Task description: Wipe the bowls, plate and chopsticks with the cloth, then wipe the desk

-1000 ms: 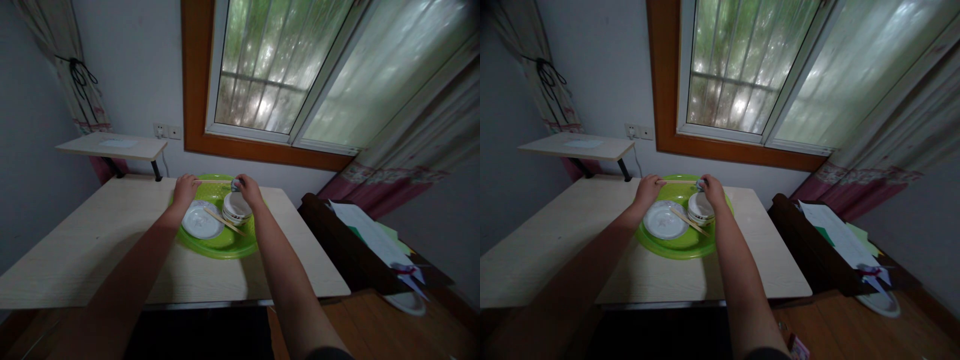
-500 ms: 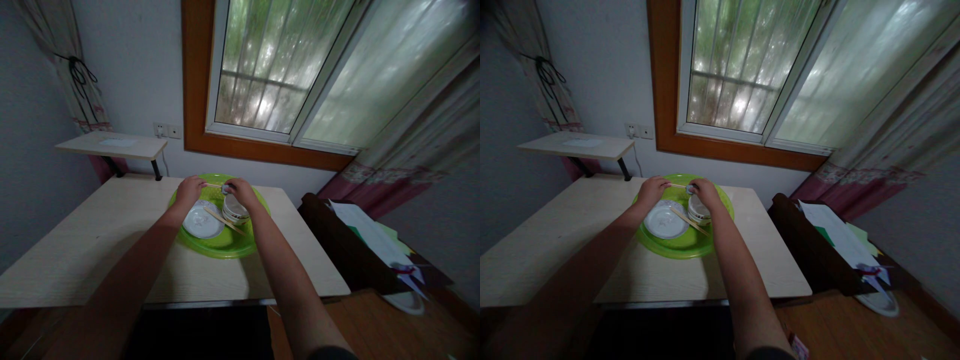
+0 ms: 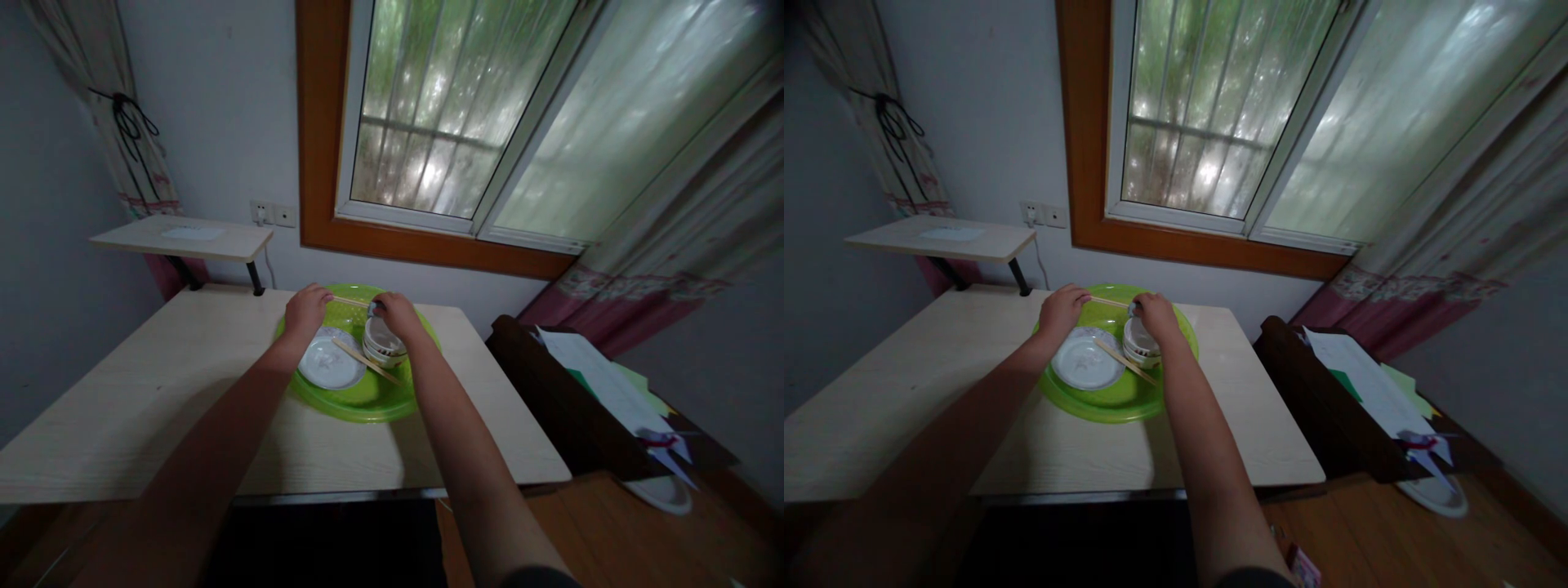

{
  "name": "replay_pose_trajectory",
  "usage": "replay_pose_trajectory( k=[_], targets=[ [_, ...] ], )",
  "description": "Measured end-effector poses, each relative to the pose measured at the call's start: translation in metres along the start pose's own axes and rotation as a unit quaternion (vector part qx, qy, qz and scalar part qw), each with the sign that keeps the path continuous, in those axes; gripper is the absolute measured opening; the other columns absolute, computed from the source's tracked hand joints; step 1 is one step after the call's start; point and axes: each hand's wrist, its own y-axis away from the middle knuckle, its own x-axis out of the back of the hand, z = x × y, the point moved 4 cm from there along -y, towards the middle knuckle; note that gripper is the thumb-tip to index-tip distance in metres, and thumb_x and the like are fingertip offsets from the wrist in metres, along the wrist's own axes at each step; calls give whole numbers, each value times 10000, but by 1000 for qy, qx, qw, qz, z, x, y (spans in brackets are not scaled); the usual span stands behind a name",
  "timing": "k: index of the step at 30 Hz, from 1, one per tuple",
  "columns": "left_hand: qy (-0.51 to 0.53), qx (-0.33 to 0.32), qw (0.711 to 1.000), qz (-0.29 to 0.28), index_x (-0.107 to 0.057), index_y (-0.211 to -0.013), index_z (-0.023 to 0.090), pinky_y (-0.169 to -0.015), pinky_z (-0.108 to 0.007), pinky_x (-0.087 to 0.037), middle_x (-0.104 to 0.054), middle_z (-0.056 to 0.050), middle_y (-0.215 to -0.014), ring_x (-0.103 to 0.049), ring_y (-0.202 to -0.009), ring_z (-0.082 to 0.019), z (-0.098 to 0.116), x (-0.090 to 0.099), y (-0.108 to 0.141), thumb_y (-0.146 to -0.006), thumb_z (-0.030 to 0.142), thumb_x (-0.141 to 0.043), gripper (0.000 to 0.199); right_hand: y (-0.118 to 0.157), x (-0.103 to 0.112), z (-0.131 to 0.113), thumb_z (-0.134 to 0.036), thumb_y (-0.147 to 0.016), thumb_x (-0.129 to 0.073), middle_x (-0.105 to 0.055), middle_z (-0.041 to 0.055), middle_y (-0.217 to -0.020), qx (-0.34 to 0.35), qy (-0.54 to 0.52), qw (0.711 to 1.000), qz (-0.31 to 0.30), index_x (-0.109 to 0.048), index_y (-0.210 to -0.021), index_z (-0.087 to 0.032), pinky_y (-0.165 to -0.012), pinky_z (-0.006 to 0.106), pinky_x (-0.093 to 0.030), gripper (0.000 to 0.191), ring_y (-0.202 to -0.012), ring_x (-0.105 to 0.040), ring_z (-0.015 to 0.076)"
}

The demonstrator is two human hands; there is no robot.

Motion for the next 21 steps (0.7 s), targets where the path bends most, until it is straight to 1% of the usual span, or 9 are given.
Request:
replay_pose_trajectory(
  k=[2,5,10,13,17,21],
  targets=[
    [1,7,1000,8,-789,-992,242,-834,-310,-476,-748,-56,-1046,-669,-980,-215,-1,1,0,-971,275,-551,241,0,0,2,-200,-940,-645,-735,120,-1163,-2,20,1000,1,-711,-1196,-186,-933,353,-472,265,-1073,-634,261],
    [7,2,1000,13,-790,-983,246,-821,-313,-476,-750,-55,-1032,-669,-966,-216,-1,1,-1,-967,277,-558,235,0,2,-4,-204,-951,-638,-727,114,-1171,26,16,999,13,-702,-1201,-186,-937,354,-463,259,-1075,-617,257],
    [26,-54,998,-2,-787,-1007,232,-829,-318,-486,-752,-63,-1031,-673,-964,-220,4,-5,-2,-974,299,-559,239,1,6,-30,-237,-979,-611,-715,107,-1131,102,-1,994,34,-683,-1196,-179,-949,358,-453,236,-1059,-601,248],
    [43,-84,996,-12,-784,-1004,222,-846,-317,-491,-752,-66,-1035,-673,-976,-218,9,-7,0,-979,298,-557,241,2,6,-42,-250,-985,-604,-701,108,-1142,130,-13,990,45,-666,-1213,-183,-962,359,-449,246,-1072,-596,243],
    [41,-88,995,-8,-779,-1008,218,-842,-324,-494,-749,-67,-1031,-672,-970,-219,13,-5,1,-984,285,-549,241,1,5,-42,-253,-975,-617,-702,103,-1140,130,-23,990,46,-661,-1207,-177,-965,356,-452,248,-1062,-598,237],
    [19,-60,998,22,-770,-1005,222,-869,-335,-486,-741,-66,-1021,-656,-982,-228,9,1,-1,-983,267,-542,233,0,9,-32,-246,-952,-628,-705,103,-1117,96,-8,994,49,-667,-1191,-172,-951,358,-455,254,-1046,-595,246]
  ],
)
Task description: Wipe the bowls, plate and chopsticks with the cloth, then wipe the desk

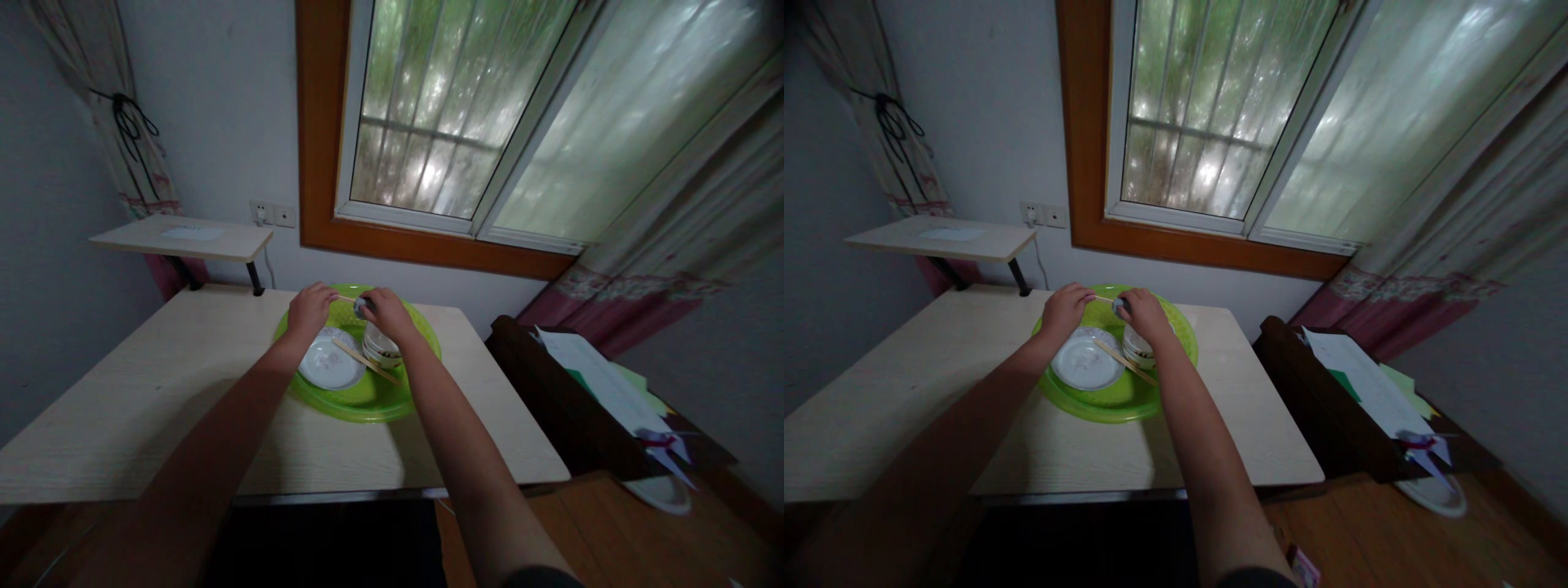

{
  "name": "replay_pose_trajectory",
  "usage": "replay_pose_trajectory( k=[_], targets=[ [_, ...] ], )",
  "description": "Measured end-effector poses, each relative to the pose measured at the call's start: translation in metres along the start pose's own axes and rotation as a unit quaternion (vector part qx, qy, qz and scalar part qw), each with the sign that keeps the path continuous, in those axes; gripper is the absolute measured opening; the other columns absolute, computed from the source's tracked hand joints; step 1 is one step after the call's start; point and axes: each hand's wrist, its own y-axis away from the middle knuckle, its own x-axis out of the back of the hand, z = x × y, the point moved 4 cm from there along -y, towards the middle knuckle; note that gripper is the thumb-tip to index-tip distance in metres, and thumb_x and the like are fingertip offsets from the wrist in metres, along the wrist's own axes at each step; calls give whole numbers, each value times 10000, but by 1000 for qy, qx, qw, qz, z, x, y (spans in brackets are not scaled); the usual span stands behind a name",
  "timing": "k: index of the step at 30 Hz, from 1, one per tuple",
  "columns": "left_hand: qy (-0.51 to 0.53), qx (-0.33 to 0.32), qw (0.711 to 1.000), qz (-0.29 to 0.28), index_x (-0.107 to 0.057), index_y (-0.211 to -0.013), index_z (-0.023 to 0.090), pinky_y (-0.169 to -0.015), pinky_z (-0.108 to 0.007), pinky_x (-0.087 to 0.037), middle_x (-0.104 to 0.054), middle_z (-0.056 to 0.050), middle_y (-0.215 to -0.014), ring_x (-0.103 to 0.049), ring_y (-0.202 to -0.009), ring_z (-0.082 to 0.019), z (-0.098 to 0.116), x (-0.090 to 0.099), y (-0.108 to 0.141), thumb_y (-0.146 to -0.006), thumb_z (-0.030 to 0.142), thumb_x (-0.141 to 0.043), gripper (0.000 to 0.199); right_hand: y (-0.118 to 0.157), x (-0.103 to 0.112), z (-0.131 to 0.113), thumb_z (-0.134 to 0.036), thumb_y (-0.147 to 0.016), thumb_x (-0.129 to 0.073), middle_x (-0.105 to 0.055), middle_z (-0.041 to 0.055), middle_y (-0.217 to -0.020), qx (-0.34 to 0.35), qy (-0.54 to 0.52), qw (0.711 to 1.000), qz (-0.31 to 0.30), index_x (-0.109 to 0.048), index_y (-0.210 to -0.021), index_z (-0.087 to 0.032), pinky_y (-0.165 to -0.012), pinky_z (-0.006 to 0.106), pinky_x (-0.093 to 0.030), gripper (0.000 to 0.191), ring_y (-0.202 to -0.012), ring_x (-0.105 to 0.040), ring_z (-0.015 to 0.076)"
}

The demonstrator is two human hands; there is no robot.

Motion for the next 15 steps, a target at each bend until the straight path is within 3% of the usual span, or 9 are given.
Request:
replay_pose_trajectory(
  k=[7,15],
  targets=[
    [-32,22,999,38,-751,-978,205,-931,-376,-463,-724,-70,-1017,-620,-995,-248,-9,5,-3,-996,241,-494,260,5,9,11,-237,-895,-654,-704,123,-1104,-70,42,997,8,-676,-1161,-160,-942,374,-444,278,-1058,-580,270],
    [0,-14,1000,-6,-758,-990,199,-919,-356,-472,-729,-83,-1019,-632,-996,-239,-1,0,-2,-992,274,-529,241,4,6,4,-234,-908,-646,-703,110,-1102,-25,7,1000,3,-681,-1160,-171,-957,376,-442,262,-1062,-571,263]
  ],
)
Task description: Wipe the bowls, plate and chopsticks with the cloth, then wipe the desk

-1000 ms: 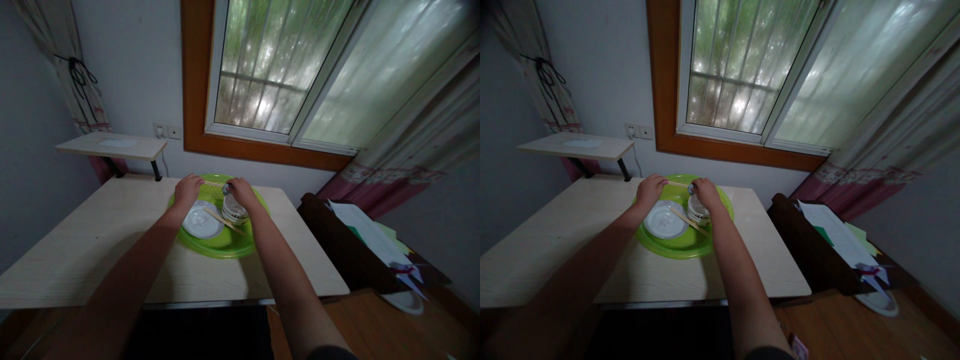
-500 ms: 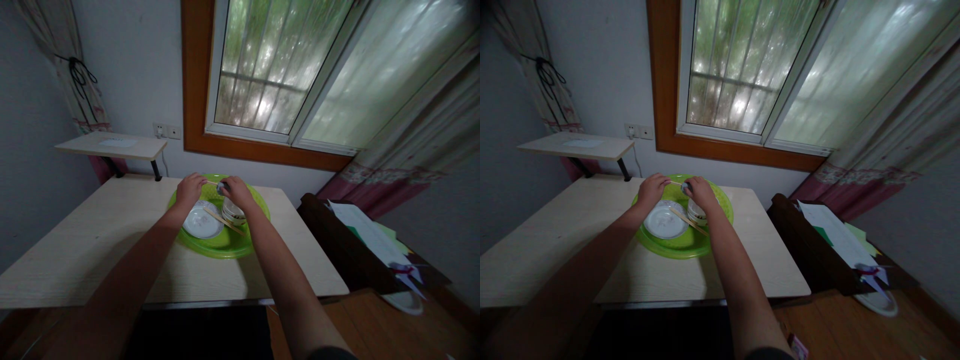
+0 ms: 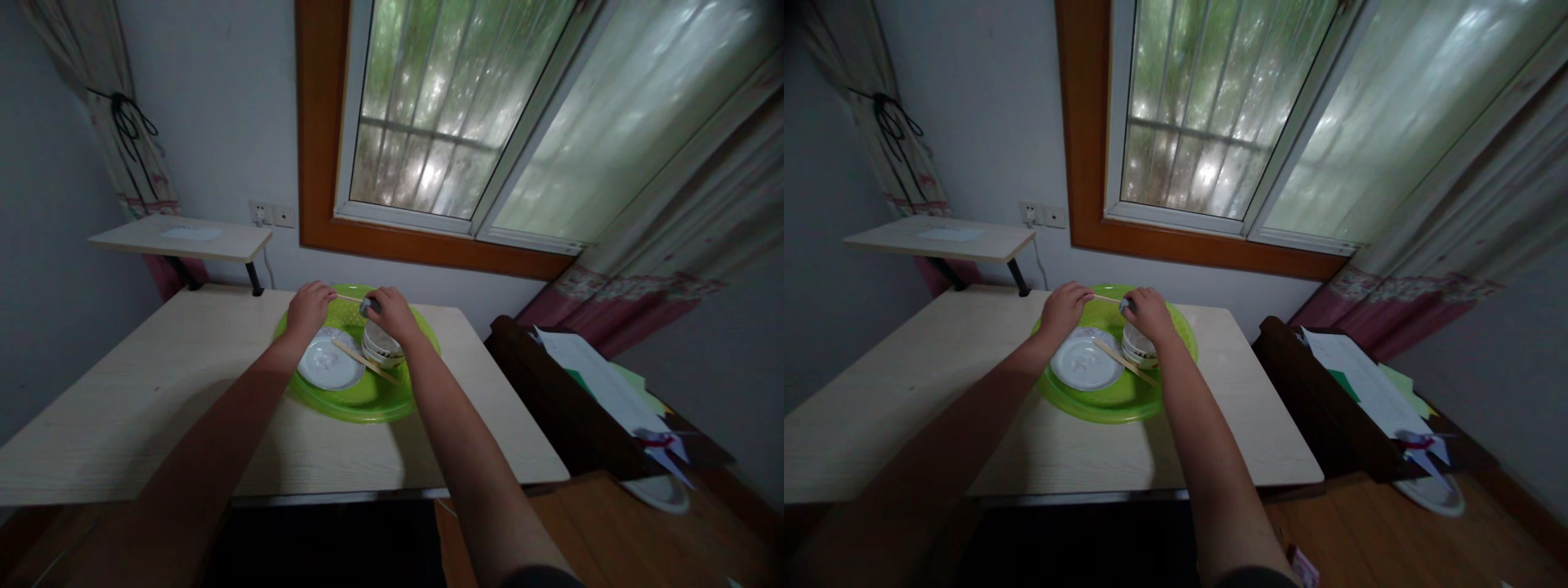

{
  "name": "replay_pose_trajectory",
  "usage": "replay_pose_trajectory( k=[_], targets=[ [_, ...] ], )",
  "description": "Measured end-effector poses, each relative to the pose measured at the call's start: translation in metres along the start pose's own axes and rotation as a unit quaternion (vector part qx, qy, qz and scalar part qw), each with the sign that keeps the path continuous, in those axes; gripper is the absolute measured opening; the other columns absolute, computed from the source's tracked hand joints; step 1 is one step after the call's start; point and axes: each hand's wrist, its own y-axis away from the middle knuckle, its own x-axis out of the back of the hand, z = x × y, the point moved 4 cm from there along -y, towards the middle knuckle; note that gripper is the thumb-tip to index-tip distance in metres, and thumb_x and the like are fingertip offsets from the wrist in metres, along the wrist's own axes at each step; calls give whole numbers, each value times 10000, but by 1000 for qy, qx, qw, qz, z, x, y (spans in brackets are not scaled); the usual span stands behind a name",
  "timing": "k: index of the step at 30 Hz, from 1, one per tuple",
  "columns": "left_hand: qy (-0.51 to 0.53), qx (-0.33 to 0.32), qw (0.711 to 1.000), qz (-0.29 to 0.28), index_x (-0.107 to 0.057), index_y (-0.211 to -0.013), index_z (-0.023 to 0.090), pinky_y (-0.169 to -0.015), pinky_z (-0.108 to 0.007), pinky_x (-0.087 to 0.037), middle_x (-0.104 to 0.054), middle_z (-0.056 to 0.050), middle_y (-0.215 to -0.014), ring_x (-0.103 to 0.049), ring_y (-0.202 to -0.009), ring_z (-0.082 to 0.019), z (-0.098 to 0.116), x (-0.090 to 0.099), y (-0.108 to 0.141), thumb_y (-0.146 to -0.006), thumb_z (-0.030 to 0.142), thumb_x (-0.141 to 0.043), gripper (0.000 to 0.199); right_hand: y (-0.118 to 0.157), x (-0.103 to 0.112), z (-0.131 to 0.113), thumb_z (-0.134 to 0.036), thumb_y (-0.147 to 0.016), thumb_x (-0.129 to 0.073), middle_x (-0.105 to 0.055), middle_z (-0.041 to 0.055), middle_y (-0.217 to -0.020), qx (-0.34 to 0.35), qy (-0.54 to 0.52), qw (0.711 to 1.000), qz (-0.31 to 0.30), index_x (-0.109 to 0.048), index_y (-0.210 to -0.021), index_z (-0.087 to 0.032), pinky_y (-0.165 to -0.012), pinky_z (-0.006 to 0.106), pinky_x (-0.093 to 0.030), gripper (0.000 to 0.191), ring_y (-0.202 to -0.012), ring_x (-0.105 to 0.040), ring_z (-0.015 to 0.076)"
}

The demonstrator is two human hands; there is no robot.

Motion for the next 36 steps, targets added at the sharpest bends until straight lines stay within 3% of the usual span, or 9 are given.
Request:
replay_pose_trajectory(
  k=[4,8,14,18,27,36],
  targets=[
    [15,-38,999,-24,-757,-994,200,-929,-356,-475,-734,-83,-1025,-633,-1007,-237,9,-3,2,-983,265,-550,217,-2,-3,-14,-239,-918,-641,-700,104,-1110,49,-20,999,-4,-681,-1169,-189,-975,374,-441,259,-1069,-571,255],
    [17,-38,999,-22,-761,-993,194,-932,-362,-478,-735,-88,-1023,-636,-1012,-241,12,-1,2,-981,264,-555,218,-4,-3,-18,-229,-919,-637,-702,102,-1099,54,-46,997,6,-680,-1166,-191,-972,366,-448,253,-1062,-582,246],
    [26,25,999,33,-764,-993,202,-919,-349,-481,-735,-70,-1018,-644,-1001,-230,0,7,0,-989,267,-530,243,-1,-4,8,-225,-878,-685,-711,97,-1103,-32,-69,996,35,-656,-1169,-162,-936,346,-461,299,-1035,-598,231],
    [33,40,998,27,-768,-982,212,-923,-342,-479,-741,-64,-1027,-646,-1011,-225,-5,5,0,-989,262,-519,254,1,-9,21,-242,-884,-691,-719,83,-1065,-64,-69,995,13,-682,-1093,-173,-891,326,-464,220,-965,-622,208],
    [38,2,999,-9,-775,-1005,227,-939,-351,-479,-745,-71,-1052,-648,-1023,-230,4,2,1,-972,260,-545,235,-3,-8,-8,-300,-941,-669,-718,82,-1113,18,-119,993,5,-693,-1130,-200,-967,320,-462,215,-1045,-636,199],
    [43,74,994,64,-762,-976,211,-918,-351,-473,-746,-66,-1027,-648,-985,-226,-12,11,-1,-984,257,-515,251,2,-5,17,-374,-974,-635,-692,127,-1216,-42,-96,994,44,-605,-1333,-170,-985,341,-476,414,-1082,-650,216]
  ],
)
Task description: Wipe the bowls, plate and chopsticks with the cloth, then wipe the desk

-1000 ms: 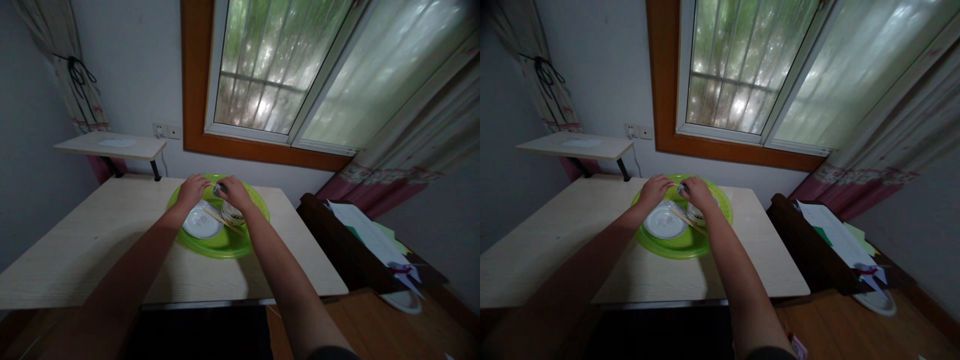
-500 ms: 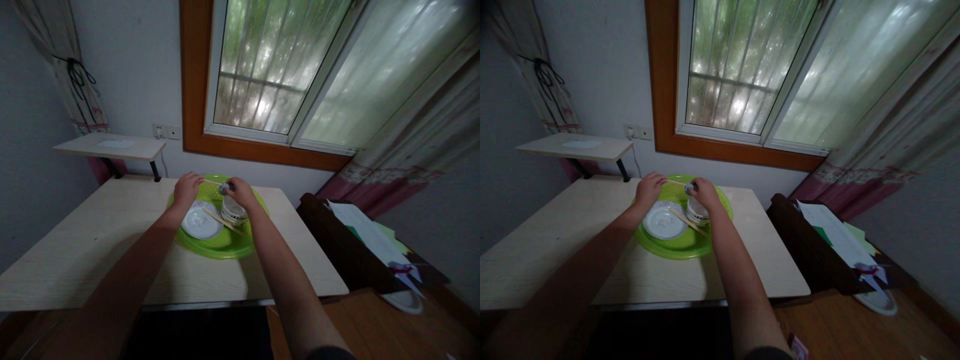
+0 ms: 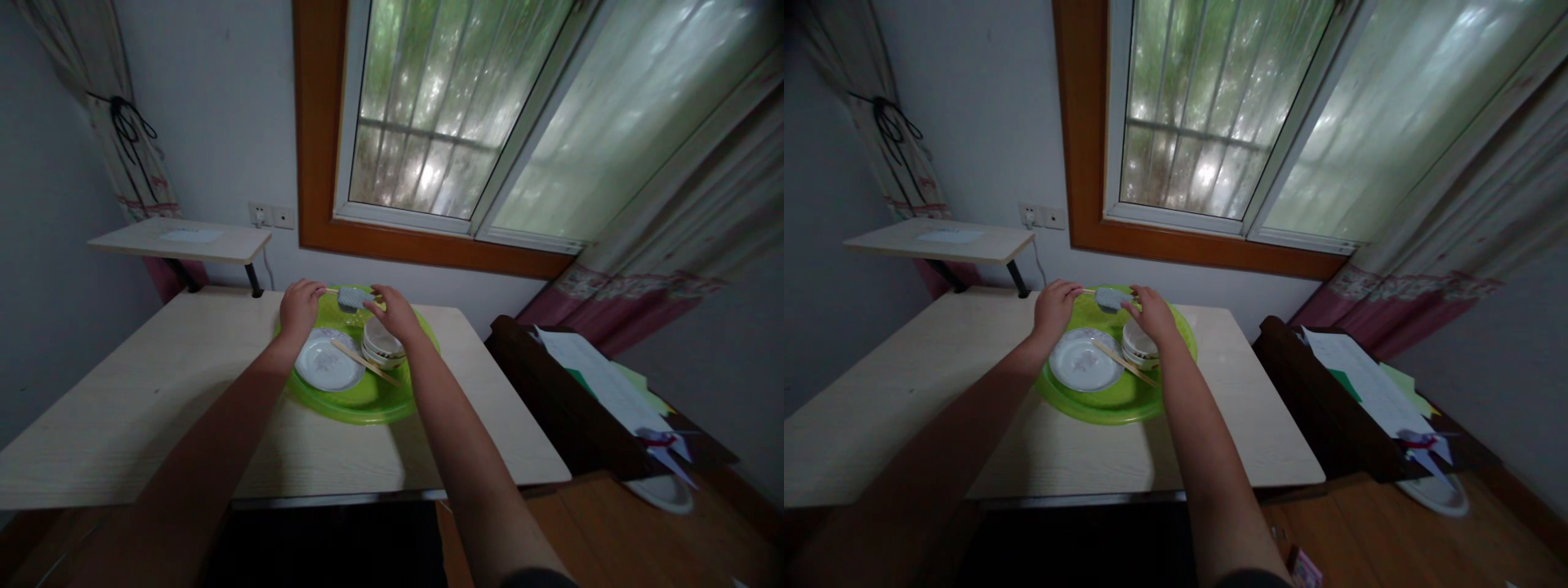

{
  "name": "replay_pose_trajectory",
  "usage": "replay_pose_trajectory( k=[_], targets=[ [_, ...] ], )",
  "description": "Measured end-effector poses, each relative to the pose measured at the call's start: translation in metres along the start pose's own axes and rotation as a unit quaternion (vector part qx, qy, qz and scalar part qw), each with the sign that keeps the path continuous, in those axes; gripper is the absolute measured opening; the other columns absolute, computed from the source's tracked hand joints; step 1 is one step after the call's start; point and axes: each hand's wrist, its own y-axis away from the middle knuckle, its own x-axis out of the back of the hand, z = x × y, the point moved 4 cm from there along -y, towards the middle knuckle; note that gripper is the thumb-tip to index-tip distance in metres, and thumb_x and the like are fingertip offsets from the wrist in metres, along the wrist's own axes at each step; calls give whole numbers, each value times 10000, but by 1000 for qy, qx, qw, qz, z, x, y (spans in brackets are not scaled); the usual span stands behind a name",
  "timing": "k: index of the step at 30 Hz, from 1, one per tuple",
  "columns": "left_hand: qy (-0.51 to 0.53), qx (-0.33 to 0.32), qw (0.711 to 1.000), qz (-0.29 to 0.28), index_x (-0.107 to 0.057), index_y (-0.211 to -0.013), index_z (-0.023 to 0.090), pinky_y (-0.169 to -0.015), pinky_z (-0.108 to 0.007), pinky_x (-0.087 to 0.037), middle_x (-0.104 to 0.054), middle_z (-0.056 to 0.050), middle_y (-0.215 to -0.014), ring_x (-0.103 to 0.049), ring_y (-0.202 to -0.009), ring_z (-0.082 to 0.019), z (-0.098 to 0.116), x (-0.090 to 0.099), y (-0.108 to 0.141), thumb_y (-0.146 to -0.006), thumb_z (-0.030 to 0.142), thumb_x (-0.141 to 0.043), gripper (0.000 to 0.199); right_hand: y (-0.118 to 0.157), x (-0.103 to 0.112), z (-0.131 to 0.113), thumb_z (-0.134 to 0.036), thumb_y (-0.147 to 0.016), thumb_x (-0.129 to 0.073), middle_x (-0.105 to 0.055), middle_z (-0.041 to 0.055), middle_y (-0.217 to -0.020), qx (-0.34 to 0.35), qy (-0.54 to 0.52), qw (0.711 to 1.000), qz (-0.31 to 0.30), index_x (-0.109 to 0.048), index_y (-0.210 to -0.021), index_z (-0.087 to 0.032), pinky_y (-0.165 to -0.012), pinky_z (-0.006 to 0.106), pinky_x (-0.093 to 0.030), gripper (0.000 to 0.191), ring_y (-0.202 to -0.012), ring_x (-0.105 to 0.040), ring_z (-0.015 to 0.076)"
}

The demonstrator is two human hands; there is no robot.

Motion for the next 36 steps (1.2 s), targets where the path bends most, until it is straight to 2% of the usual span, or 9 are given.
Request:
replay_pose_trajectory(
  k=[5,9,13,17,20,23,26,31,36],
  targets=[
    [-26,-15,999,-21,-751,-963,225,-967,-388,-435,-750,-62,-1037,-635,-1022,-238,-1,-4,-1,-987,252,-508,246,-3,-1,5,-317,-1014,-562,-747,116,-1062,-19,112,992,-56,-733,-1122,-189,-904,331,-470,240,-1014,-654,237],
    [-48,-22,998,-20,-743,-964,223,-1012,-410,-396,-746,-61,-1049,-617,-1039,-241,0,-6,-2,-998,297,-511,246,-4,3,3,-297,-1017,-555,-751,104,-1070,-20,131,990,-51,-741,-1133,-205,-873,310,-462,238,-1006,-658,229],
    [-49,-50,997,-9,-741,-1033,234,-1054,-416,-357,-730,-59,-1116,-565,-1106,-238,10,-4,1,-1012,363,-520,257,-4,2,-2,-291,-1016,-555,-753,102,-1069,0,146,988,-50,-749,-1139,-220,-866,315,-461,240,-999,-664,237],
    [-49,-115,990,-62,-737,-1082,265,-1048,-443,-340,-731,-60,-1160,-507,-1186,-268,24,-8,8,-974,389,-603,212,-5,-3,-13,-285,-1017,-555,-751,101,-1081,34,143,988,-57,-744,-1152,-220,-887,319,-466,241,-995,-666,233],
    [-67,-146,982,-102,-731,-1138,271,-1036,-459,-341,-740,-67,-1165,-519,-1178,-285,28,-13,12,-955,393,-630,242,-6,-6,-20,-270,-1018,-552,-744,100,-1104,46,119,990,-57,-726,-1179,-218,-919,318,-471,243,-1022,-661,225],
    [-89,-140,978,-129,-731,-1166,265,-992,-445,-369,-744,-79,-1153,-553,-1132,-286,25,-17,12,-952,385,-629,266,-6,-7,-22,-244,-1016,-548,-732,103,-1141,35,81,995,-46,-686,-1242,-216,-936,326,-475,267,-1033,-658,221],
    [-108,-138,975,-135,-729,-1167,246,-947,-430,-384,-737,-88,-1151,-568,-1112,-290,23,-18,12,-958,371,-618,268,-6,-6,-18,-242,-1017,-539,-726,102,-1094,12,57,998,-32,-648,-1278,-209,-902,321,-480,285,-997,-654,221],
    [-137,-99,980,-107,-724,-1141,224,-919,-417,-384,-723,-97,-1146,-565,-1116,-294,18,-15,9,-976,340,-582,247,-6,3,-1,-272,-1006,-556,-718,99,-985,-9,56,998,15,-691,-1117,-204,-836,329,-462,187,-951,-610,248],
    [-159,-49,982,-85,-728,-1122,233,-924,-426,-386,-719,-86,-1151,-559,-1103,-290,10,-10,6,-974,315,-576,227,-7,9,14,-264,-973,-610,-742,88,-970,-10,23,997,67,-708,-986,-220,-846,364,-447,109,-941,-568,275]
  ],
)
